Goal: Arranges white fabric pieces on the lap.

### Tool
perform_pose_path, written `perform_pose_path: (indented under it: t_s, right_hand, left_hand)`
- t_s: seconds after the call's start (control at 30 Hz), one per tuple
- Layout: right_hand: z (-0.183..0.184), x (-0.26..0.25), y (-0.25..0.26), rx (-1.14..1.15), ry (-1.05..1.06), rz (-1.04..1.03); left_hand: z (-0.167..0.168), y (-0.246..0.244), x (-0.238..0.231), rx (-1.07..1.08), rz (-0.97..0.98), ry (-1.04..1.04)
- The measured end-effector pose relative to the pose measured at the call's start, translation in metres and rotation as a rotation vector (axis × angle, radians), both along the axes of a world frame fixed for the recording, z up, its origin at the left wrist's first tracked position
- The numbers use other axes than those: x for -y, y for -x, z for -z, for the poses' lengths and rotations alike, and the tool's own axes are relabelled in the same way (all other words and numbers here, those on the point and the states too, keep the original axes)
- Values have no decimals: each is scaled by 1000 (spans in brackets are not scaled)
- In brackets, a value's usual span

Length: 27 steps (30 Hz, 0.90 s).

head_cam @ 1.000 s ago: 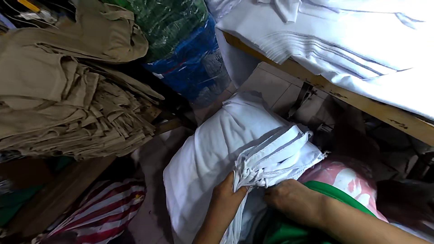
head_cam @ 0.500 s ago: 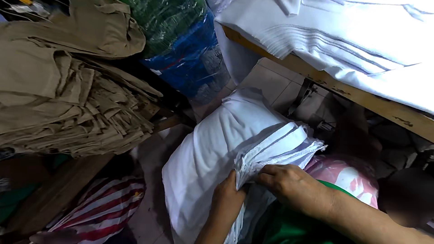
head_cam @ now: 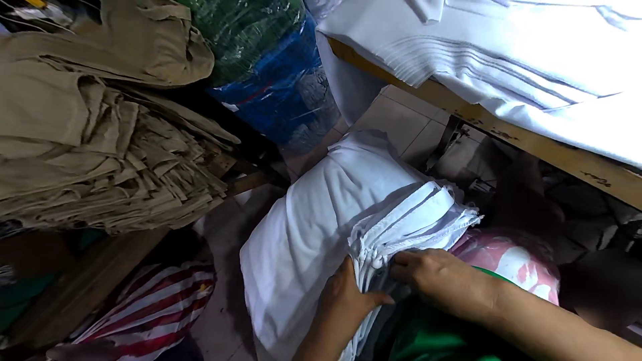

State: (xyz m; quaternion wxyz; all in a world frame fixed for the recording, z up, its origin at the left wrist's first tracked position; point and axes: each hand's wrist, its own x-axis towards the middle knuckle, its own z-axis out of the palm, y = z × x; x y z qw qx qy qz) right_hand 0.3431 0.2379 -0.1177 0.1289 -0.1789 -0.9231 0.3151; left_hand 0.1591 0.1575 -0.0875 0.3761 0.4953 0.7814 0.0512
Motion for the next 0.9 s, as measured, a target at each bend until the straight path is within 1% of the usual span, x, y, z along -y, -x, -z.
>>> perform_pose_path:
  t_s: [0.07, 0.13, 0.23, 0.3, 0.33, 0.37, 0.4, 0.43, 0.47, 0.5, 0.53, 0.57, 0.6, 0.67, 0.73, 0.77, 0.83, 0.9]
  right_hand:
    - [-2, -4, 2, -53, -37, 26]
    - [0, -4, 6, -62, -57, 38]
    - [5, 0, 8, -152, -142, 49]
    - [4, 5, 7, -212, -169, -44]
    - [4, 8, 6, -202, -147, -117]
    - [5, 10, 5, -137, -90, -189]
    - [5, 11, 4, -3, 4, -247]
    - [3, 8, 5, 189, 103, -283]
    - [1, 4, 8, 388, 193, -297]
    - [0, -1, 12, 522, 248, -296]
    - [-2, -5, 14, 583, 264, -293]
    - [-3, -6, 15, 581, 255, -294]
    - [-4, -5, 13, 520, 233, -287]
    - [-2, -5, 4, 283, 193, -201]
    - [-1, -6, 0, 62, 107, -61]
    - [-3, -8, 1, 18, 80, -9]
    - [-6, -12, 6, 22, 75, 32]
    - [-4, -11, 12, 5, 55, 51]
  left_hand:
    - [0, -14, 4, -137, 51, -25]
    - [2, -19, 1, -192, 19, -28]
    - [5, -7, -6, -91, -59, -45]
    - [8, 4, -9, -10, -74, -34]
    - [9, 7, -11, 18, -91, -9]
    - [10, 9, -13, 41, -118, 7]
    - [11, 10, -15, 64, -144, 20]
    - [13, 11, -16, 91, -163, 27]
    - [14, 12, -16, 111, -176, 28]
    - [15, 13, -15, 124, -185, 23]
    - [17, 14, -14, 136, -191, 13]
    - [17, 15, -13, 144, -191, 6]
    - [18, 16, -11, 155, -181, 1]
    - [16, 18, -9, 178, -114, 30]
    - [6, 13, -9, 130, -1, 117]
    - [2, 7, -9, 56, 56, 154]
    - [-3, -7, -9, -89, 121, 201]
    - [0, -10, -13, -128, 50, 181]
